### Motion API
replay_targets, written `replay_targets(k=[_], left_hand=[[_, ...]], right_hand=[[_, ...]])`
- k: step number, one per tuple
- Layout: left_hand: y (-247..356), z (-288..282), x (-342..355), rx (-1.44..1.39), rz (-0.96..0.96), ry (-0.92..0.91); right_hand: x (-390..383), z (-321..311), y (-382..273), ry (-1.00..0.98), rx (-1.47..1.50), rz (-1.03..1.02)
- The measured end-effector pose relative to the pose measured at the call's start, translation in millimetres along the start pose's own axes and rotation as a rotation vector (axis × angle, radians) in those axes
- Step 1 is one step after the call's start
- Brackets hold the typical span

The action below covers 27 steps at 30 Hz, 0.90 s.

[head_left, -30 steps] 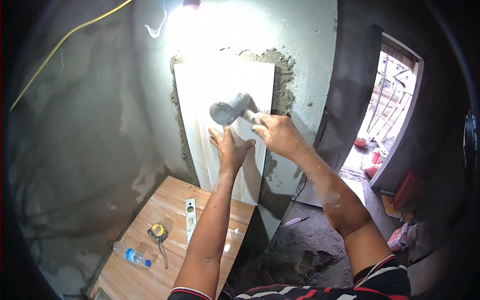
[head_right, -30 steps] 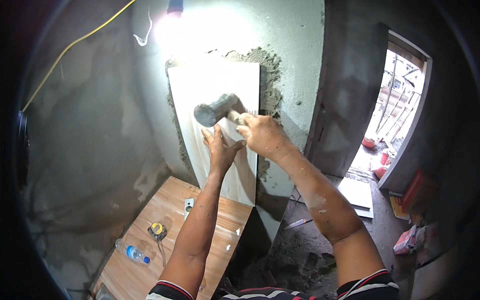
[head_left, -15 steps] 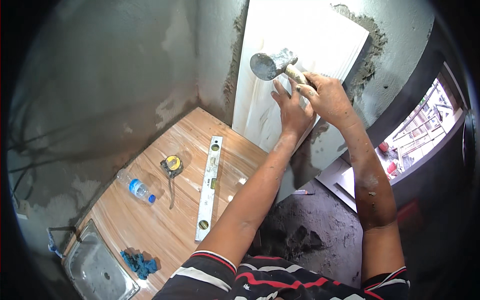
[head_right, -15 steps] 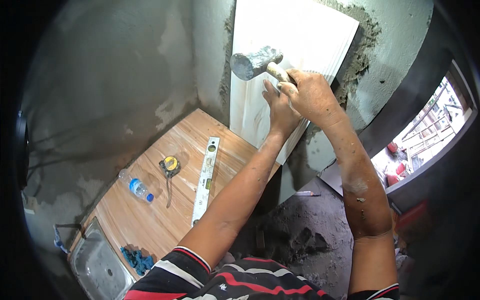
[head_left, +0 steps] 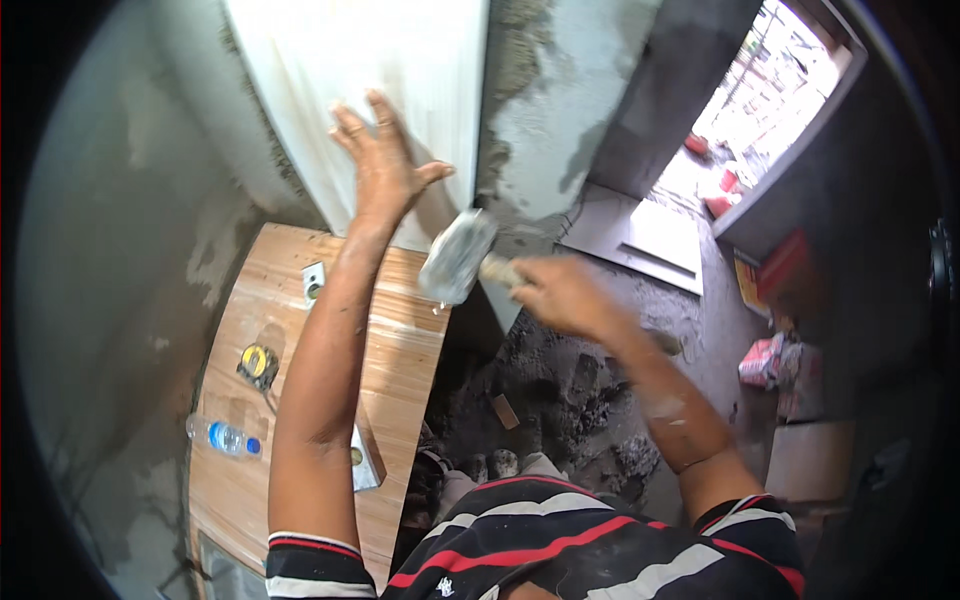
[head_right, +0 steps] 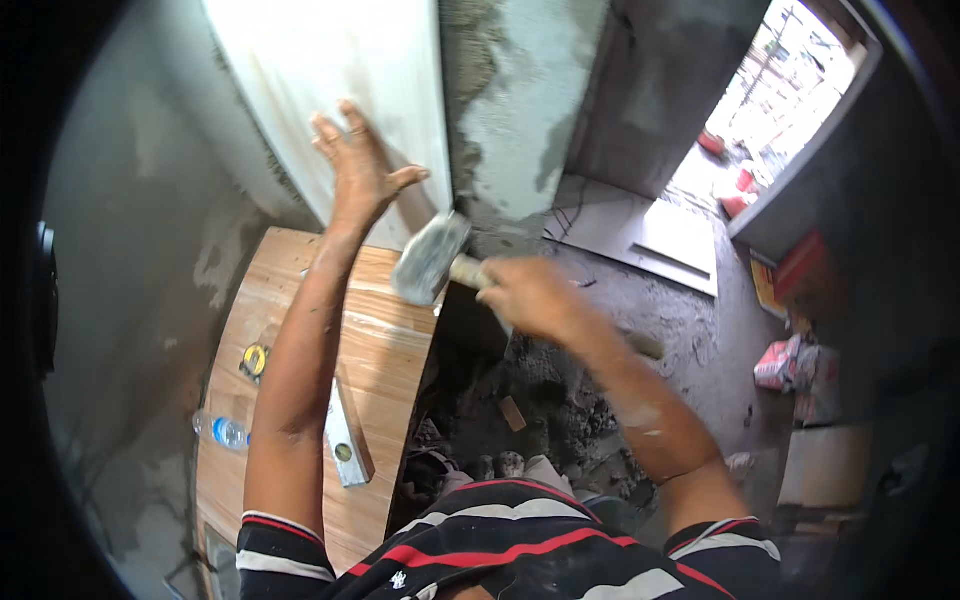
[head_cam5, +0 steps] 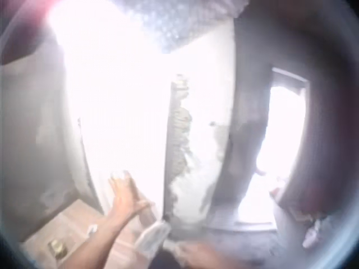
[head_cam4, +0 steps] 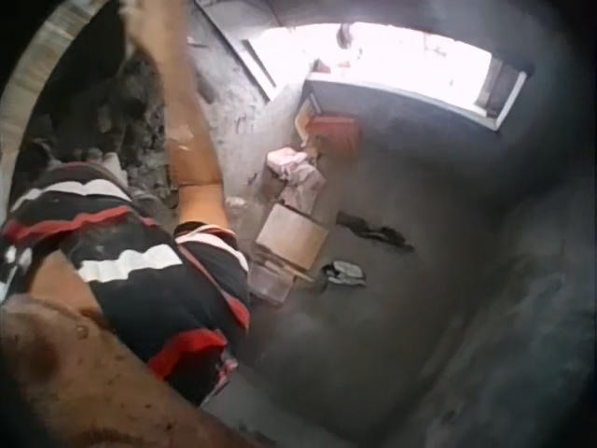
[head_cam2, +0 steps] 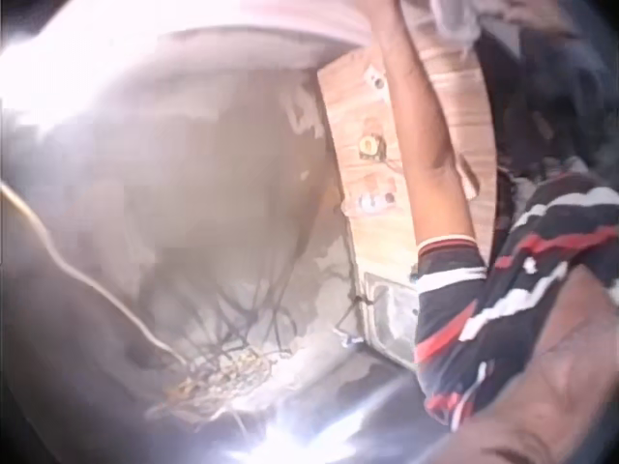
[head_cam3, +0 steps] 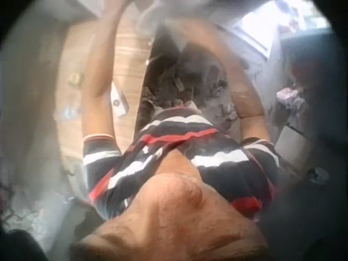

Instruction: The person wipes a tile on a wall with a cloth, rinses the cloth in a bucket of water, and wipes the tile again. They then place a spirit level against the tile and tap the tile into a level position using a mallet.

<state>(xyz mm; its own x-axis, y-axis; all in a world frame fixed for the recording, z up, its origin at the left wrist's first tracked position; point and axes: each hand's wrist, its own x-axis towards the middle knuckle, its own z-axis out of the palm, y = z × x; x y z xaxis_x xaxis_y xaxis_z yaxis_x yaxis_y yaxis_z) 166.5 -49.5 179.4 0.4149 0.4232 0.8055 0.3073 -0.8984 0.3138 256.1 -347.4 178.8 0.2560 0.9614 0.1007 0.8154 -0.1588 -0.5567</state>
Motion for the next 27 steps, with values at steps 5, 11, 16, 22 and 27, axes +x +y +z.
replay_targets(k=[5, 11, 16, 22, 27], left_hand=[[6.0, -3.1, -1.8, -0.017, -0.040, -0.077], [1.3, -6.4, -6.1, 0.039, 0.039, -0.102], [-1.9, -5.5, -4.9, 0.082, 0.054, -0.103], [12.1, -2.6, -2.2, 0.047, -0.014, -0.135], [3.4, -6.4, -7.0, 0.018, 0.002, -0.094]], right_hand=[[-7.9, 109.4, 38.5, -0.130, 0.014, 0.123], [13.2, 165.0, 36.0, -0.088, 0.123, 0.061], [47.3, 159.9, 37.0, -0.151, 0.112, 0.076], [83.8, 160.9, 61.9, 0.011, 0.081, 0.115], [84.7, 148.2, 52.2, -0.110, -0.004, 0.066]])
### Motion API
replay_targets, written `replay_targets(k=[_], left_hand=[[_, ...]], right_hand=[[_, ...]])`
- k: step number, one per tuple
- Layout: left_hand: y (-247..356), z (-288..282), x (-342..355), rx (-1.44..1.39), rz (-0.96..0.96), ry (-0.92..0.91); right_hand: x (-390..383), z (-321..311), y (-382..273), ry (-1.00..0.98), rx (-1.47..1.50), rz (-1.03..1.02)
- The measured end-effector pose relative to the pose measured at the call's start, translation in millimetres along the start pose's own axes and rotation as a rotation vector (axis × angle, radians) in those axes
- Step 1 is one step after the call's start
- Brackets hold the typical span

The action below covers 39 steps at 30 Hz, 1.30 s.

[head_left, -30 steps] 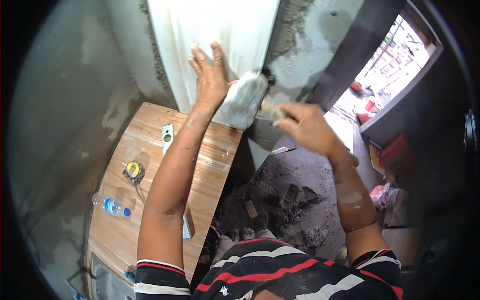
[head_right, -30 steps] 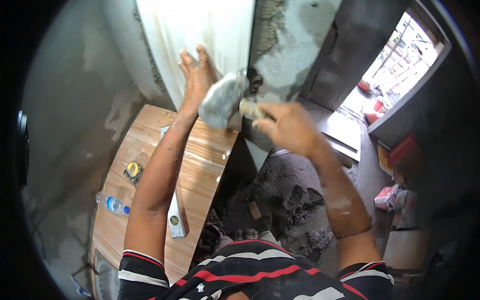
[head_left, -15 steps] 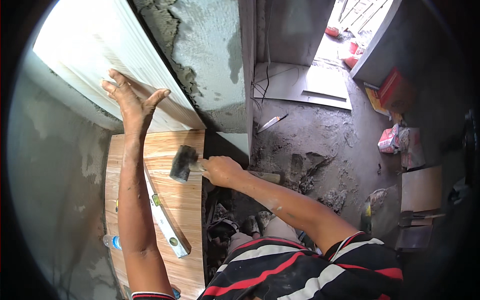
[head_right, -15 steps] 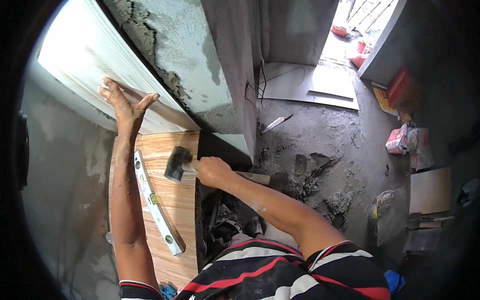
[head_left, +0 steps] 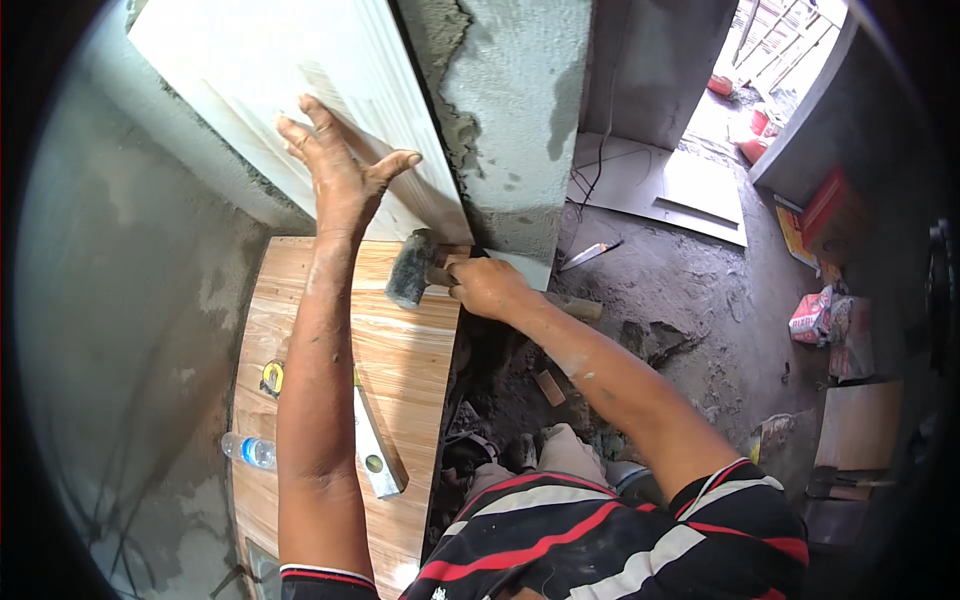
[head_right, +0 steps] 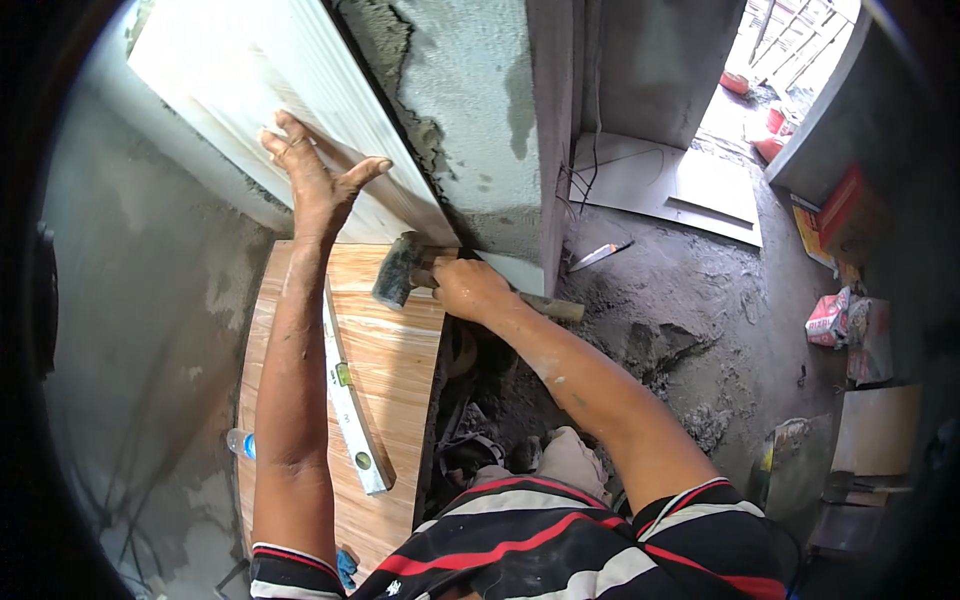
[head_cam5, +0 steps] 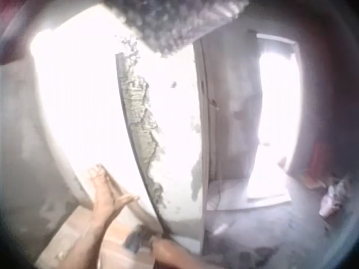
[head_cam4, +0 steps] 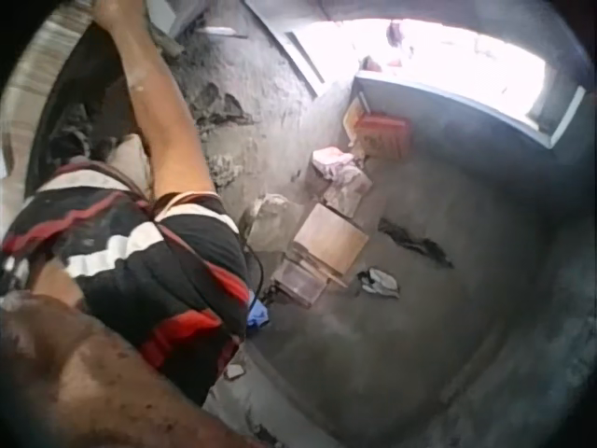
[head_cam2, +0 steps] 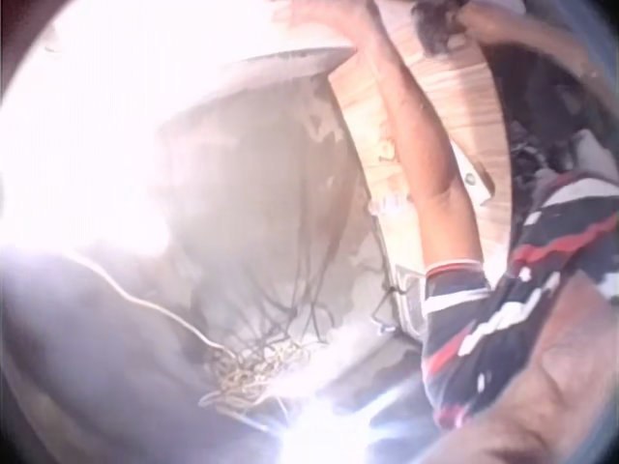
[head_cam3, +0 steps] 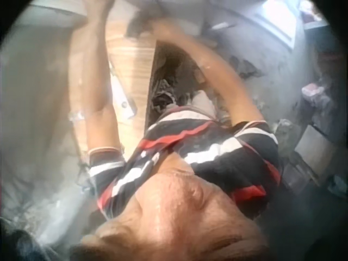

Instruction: The person wipes a tile on a wall with a cloth, rinses the cloth in a bucket of water, and wipes the tile again. They then place a spirit level against the tile and tap the tile into a level position using a mallet.

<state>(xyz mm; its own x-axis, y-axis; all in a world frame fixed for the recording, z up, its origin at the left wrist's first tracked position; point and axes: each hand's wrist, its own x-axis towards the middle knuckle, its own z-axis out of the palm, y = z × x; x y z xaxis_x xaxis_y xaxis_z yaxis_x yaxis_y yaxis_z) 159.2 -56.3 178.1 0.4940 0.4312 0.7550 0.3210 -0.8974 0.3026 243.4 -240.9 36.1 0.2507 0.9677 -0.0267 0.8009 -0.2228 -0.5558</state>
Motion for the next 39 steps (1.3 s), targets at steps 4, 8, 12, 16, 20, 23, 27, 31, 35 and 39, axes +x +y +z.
replay_targets(k=[4, 8, 12, 16, 20, 23, 27, 31, 35, 39], left_hand=[[-0.3, 1.4, 2.2, 0.001, -0.027, -0.011], [-0.3, 1.6, 2.6, 0.002, -0.062, -0.030], [-0.3, 2.8, 2.0, 0.021, -0.056, -0.038], [1.0, 6.0, 3.4, 0.022, -0.074, -0.059], [-5.5, 5.7, 4.5, -0.017, -0.053, -0.005], [-8.9, 7.9, 6.7, -0.020, 0.019, 0.077], [-5.5, 8.5, 3.2, -0.061, -0.040, 0.089], [4.6, 2.0, -2.4, -0.147, -0.147, 0.040], [8.4, -7.4, -3.0, -0.123, -0.164, 0.037], [9.1, -11.5, -1.4, -0.114, -0.153, 0.072]], right_hand=[[-0.1, -7.0, -1.6, 0.089, -0.004, -0.010], [2.0, -3.8, -1.7, 0.081, 0.022, -0.028], [5.3, -1.1, -2.5, 0.091, 0.022, 0.010], [8.4, 2.6, 3.0, 0.104, -0.005, -0.066], [18.6, 0.9, 1.0, 0.193, 0.069, -0.046], [23.5, -1.9, 5.6, 0.055, 0.004, -0.069], [11.7, -1.8, -1.9, 0.125, 0.098, -0.045], [-25.8, 3.9, 12.3, 0.033, 0.093, -0.215], [-86.2, -14.8, 19.8, 0.035, 0.220, -0.115], [-113.4, -82.4, -25.9, 0.261, 0.397, -0.071]])
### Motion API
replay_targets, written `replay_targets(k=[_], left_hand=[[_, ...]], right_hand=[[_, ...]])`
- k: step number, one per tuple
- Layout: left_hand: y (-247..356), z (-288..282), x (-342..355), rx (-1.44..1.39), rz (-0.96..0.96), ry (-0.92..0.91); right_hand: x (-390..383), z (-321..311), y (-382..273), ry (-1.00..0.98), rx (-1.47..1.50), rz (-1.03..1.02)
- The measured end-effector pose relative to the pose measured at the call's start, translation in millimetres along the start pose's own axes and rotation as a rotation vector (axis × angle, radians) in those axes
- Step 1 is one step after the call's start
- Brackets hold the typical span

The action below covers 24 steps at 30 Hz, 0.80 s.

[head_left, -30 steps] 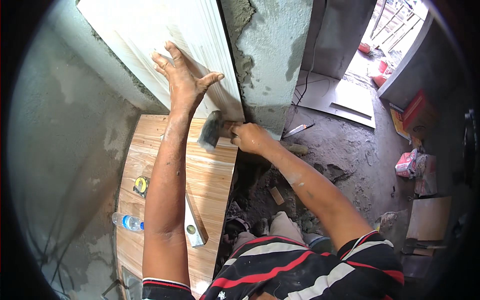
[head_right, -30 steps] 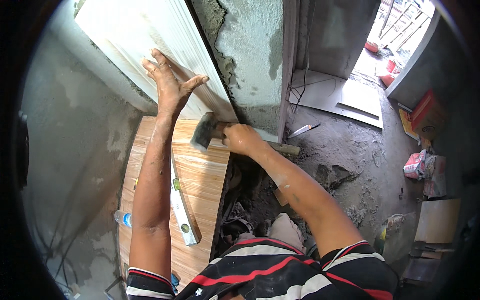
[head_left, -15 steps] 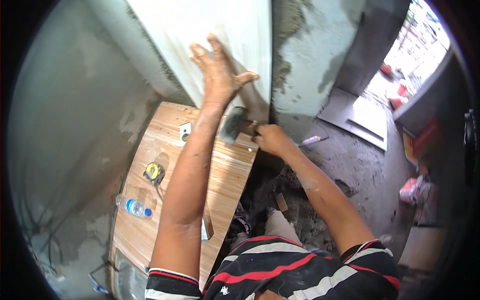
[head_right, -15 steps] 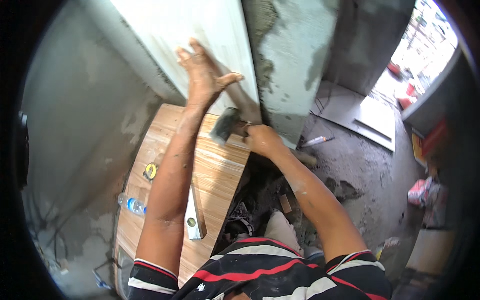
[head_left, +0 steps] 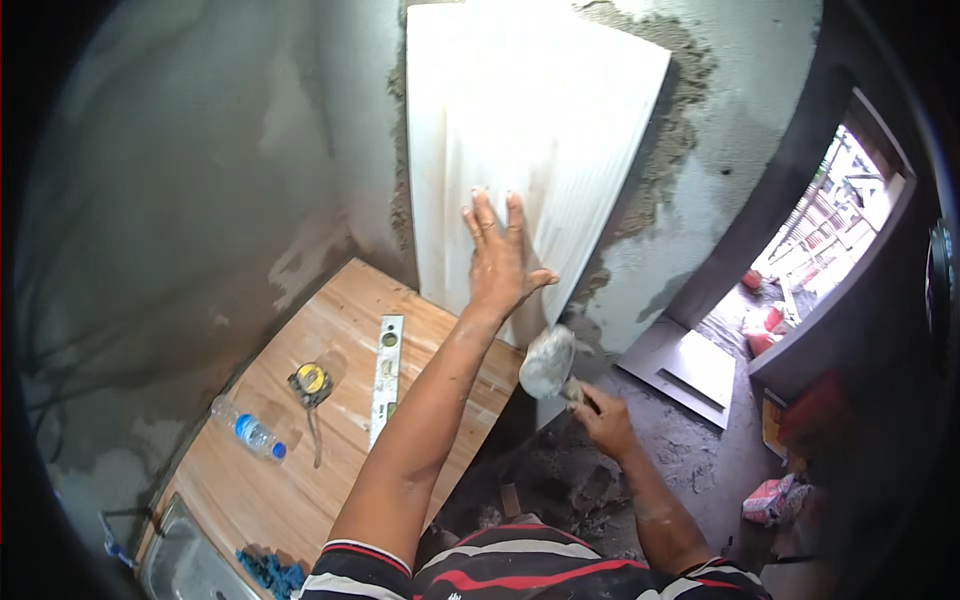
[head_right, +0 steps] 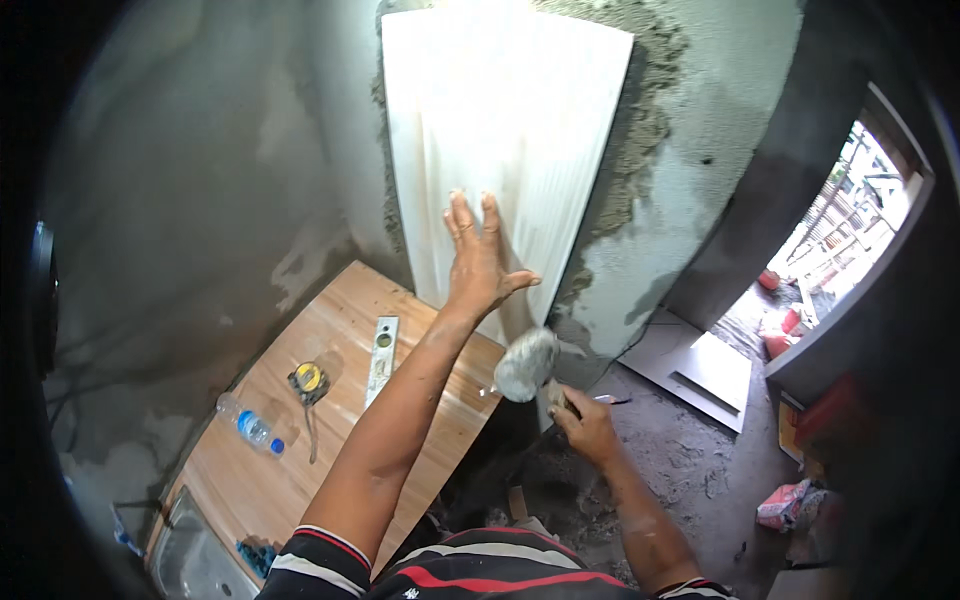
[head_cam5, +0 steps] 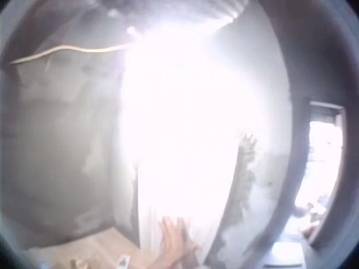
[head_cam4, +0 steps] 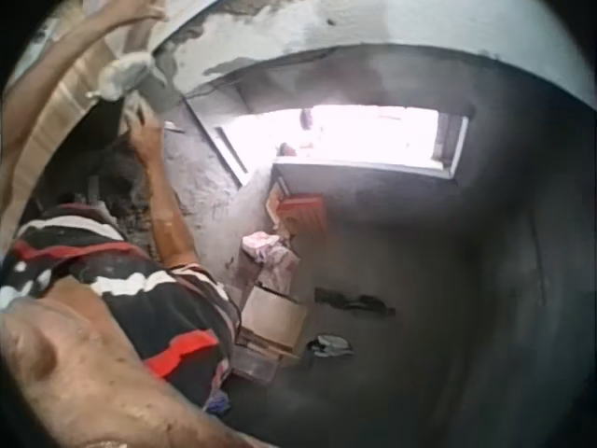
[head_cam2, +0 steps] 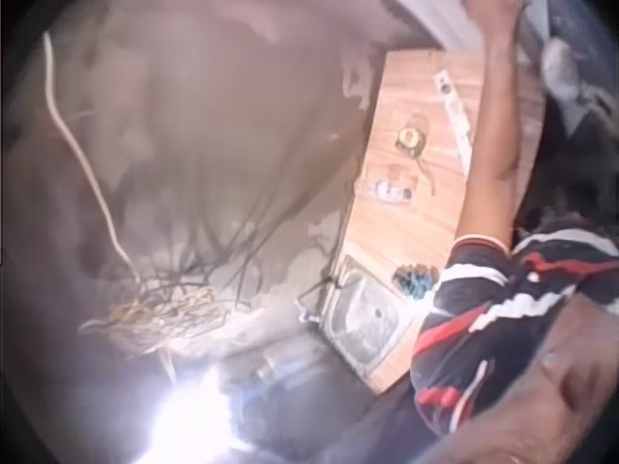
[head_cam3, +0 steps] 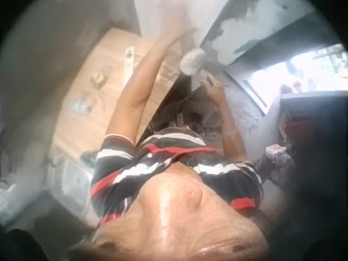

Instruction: The person wipes a tile on a wall with a cloth, rinses the cloth in a bucket of water, and wipes the tile again. They then place a spirit level against the tile and tap the tile into a level position using a mallet.

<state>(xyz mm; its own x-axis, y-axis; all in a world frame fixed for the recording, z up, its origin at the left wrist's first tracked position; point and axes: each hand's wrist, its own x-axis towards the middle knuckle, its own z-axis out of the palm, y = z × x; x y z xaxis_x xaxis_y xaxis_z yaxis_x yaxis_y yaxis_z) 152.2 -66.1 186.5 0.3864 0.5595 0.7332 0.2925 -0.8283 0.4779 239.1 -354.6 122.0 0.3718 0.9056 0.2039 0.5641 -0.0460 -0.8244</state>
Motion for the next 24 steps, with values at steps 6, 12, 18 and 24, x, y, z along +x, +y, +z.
replay_targets(k=[6, 12, 18, 24], left_hand=[[-3.9, 8.5, 5.1, 0.044, 0.135, 0.136], [13.0, 4.6, 12.2, -0.303, -0.132, -0.108], [37.0, -16.0, 16.0, -0.226, 0.013, 0.022], [38.1, -13.6, 13.2, -0.098, -0.050, 0.016]], right_hand=[[79.1, -55.6, -107.4, 0.193, -0.311, -0.535], [143.5, -64.8, -157.8, 0.123, -0.385, -0.653], [151.2, -72.9, -163.0, 0.175, -0.469, -0.578], [152.0, -80.6, -157.5, 0.182, -0.439, -0.593]])
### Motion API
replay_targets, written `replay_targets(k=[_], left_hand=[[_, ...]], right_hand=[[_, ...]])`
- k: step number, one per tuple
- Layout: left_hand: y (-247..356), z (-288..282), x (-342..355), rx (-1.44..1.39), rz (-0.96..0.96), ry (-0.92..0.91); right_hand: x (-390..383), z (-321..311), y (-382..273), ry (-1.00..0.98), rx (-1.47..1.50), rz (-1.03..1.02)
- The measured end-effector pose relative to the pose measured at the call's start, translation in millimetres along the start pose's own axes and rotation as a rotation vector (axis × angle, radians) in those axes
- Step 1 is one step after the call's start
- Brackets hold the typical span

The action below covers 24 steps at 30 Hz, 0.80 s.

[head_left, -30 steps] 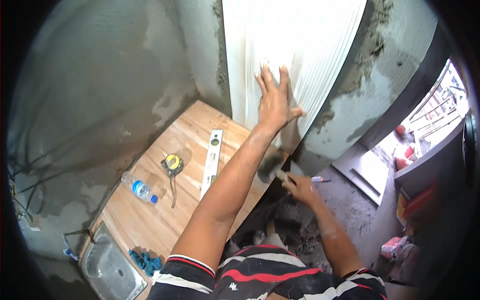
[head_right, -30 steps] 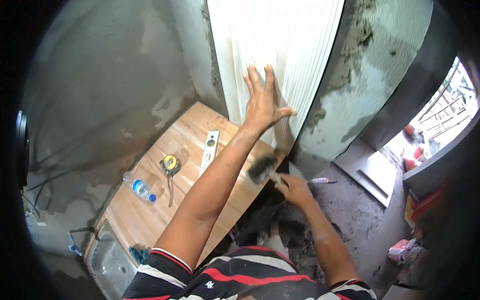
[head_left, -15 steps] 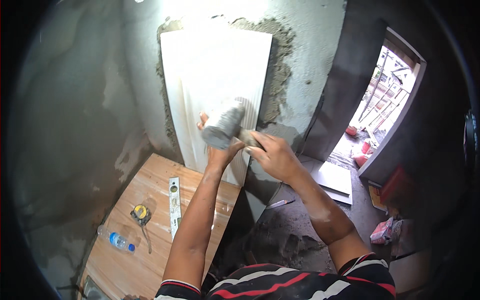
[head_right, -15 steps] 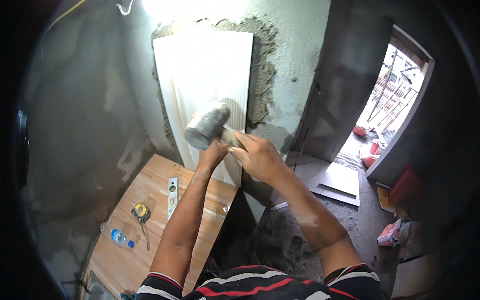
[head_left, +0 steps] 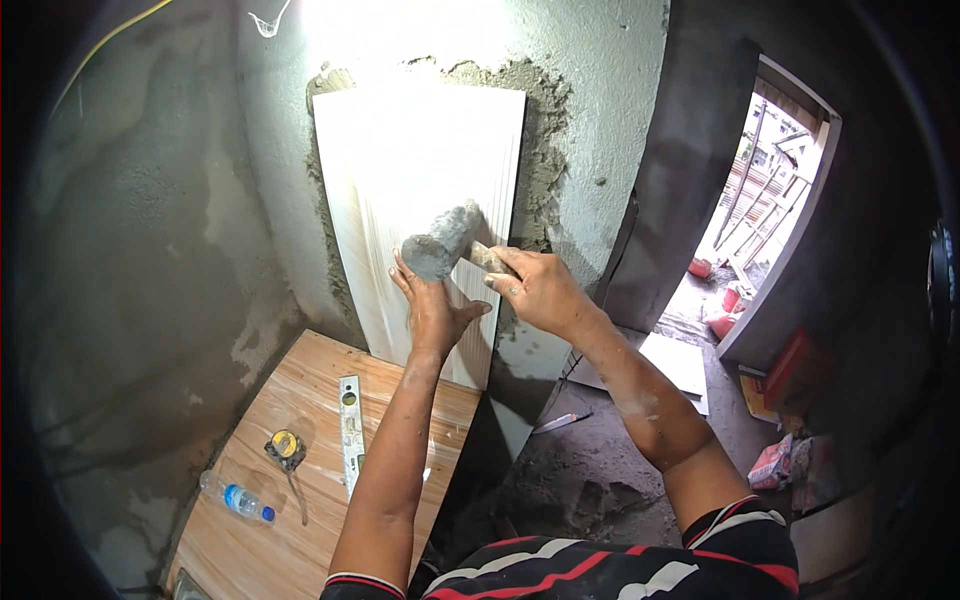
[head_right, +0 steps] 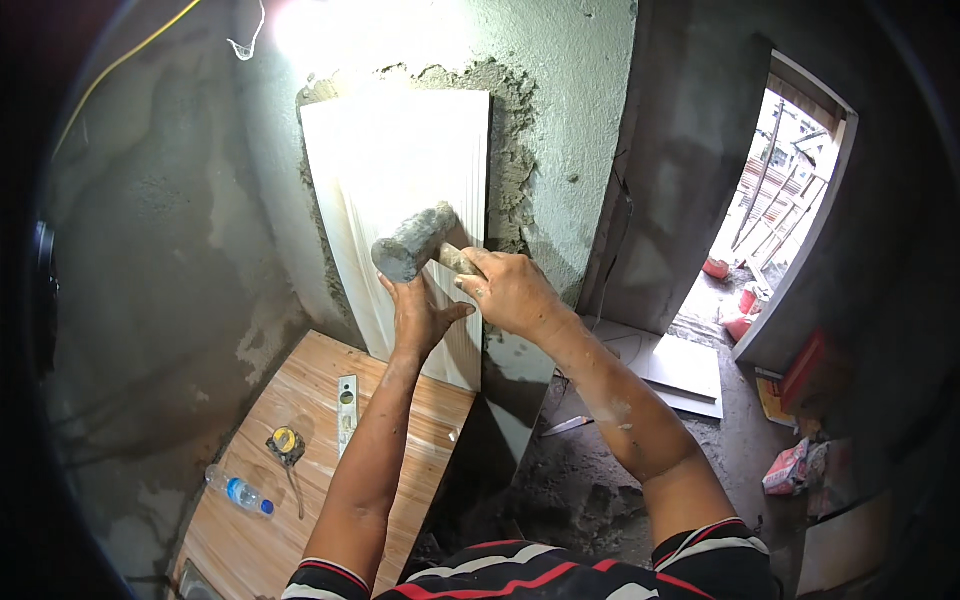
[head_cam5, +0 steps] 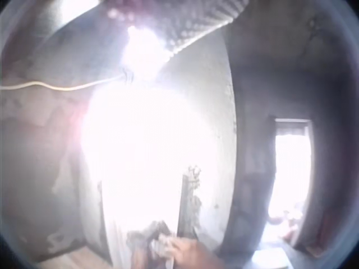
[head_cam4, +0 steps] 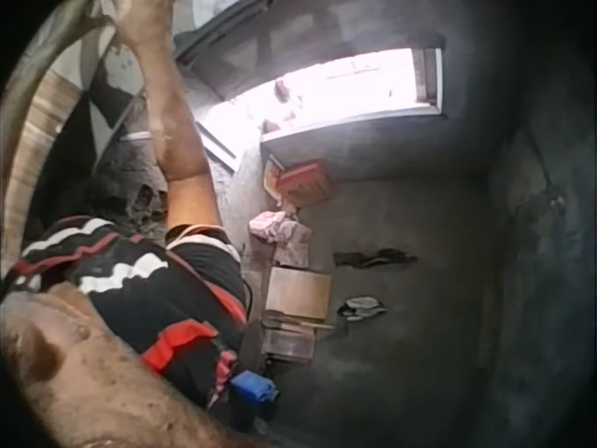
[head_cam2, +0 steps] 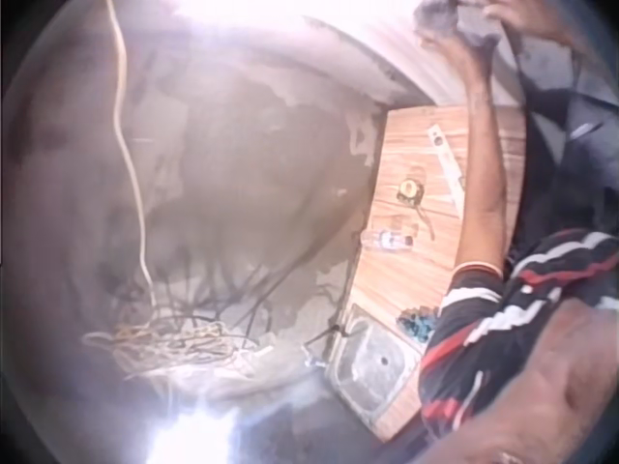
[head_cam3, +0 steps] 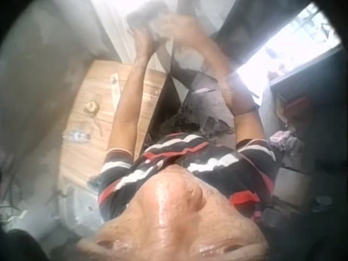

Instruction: The person wipes a tile on a wall with a cloth, rinses the cloth in a bucket of water, and wipes the tile again. They then place a spirit level against the tile and tap the tile into a level position using a mallet.

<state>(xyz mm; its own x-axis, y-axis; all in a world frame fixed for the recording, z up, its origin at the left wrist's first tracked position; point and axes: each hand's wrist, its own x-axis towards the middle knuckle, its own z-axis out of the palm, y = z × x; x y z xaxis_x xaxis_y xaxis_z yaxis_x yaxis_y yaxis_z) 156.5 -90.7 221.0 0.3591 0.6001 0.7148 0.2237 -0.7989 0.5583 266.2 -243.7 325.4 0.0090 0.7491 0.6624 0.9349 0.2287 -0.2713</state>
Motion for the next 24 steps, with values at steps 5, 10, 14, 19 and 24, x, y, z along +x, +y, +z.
replay_targets(k=[5, 10, 14, 19, 24], left_hand=[[-10.0, 0.6, 1.4, -0.135, 0.019, -0.113], [0.2, 3.0, -2.1, 0.088, -0.148, -0.058], [2.8, -4.3, -2.4, 0.038, -0.003, 0.003], [0.8, -8.8, 28.4, 0.068, 0.107, 0.117], [9.2, -1.9, 30.8, -0.011, 0.013, 0.036]], right_hand=[[1.7, 5.2, -0.4, 0.087, 0.077, -0.110], [10.6, -3.7, -4.1, 0.093, 0.089, 0.037], [13.0, -7.3, -13.8, 0.090, 0.078, 0.011], [56.8, 0.0, -41.9, 0.012, 0.085, -0.058], [86.0, -6.8, -34.7, 0.003, -0.086, 0.010]])
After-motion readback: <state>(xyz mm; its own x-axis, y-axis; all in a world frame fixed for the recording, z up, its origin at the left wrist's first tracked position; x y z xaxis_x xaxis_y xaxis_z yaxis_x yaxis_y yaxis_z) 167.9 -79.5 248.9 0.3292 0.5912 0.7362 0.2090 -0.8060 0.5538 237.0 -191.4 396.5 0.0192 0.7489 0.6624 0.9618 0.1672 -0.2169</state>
